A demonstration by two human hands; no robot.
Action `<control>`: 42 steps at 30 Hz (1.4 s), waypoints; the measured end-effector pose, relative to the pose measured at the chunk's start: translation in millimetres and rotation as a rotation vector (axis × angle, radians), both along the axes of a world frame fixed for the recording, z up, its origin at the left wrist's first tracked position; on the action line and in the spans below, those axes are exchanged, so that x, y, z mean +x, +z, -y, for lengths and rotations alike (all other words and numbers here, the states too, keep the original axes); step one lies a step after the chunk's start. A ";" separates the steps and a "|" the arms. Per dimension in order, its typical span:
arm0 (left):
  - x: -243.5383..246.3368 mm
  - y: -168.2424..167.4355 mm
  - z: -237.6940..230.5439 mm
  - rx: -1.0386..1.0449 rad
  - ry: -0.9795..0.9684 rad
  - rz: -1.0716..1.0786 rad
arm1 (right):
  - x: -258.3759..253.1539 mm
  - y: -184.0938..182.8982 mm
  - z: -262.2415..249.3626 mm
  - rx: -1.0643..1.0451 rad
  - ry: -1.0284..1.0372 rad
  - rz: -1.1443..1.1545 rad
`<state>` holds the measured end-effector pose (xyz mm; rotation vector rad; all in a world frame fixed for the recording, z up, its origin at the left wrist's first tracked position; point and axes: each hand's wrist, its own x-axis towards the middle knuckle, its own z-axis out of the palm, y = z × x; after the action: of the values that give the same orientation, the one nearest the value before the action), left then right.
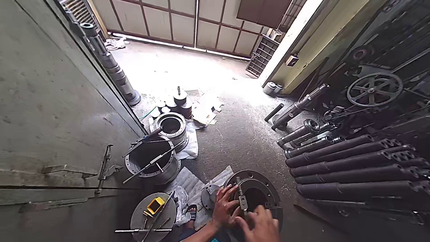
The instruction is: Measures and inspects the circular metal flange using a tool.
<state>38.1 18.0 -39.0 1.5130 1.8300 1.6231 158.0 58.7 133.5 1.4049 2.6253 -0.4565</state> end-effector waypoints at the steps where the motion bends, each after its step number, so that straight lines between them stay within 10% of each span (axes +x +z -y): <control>1: -0.1 0.3 0.2 0.002 0.005 -0.004 | 12.1 1.5 -11.0 -0.002 -0.071 0.046; 7: 2.6 1.6 0.4 0.021 0.030 0.015 | -21.8 -27.5 -24.5 -0.088 0.017 -0.222; 42: -2.3 -0.2 0.1 -0.026 -0.042 -0.013 | 6.9 -18.3 -13.5 -0.074 0.161 -0.045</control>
<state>35.7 17.9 -39.3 1.5434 1.8072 1.5678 164.9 72.2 115.1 1.1632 2.6997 -0.5643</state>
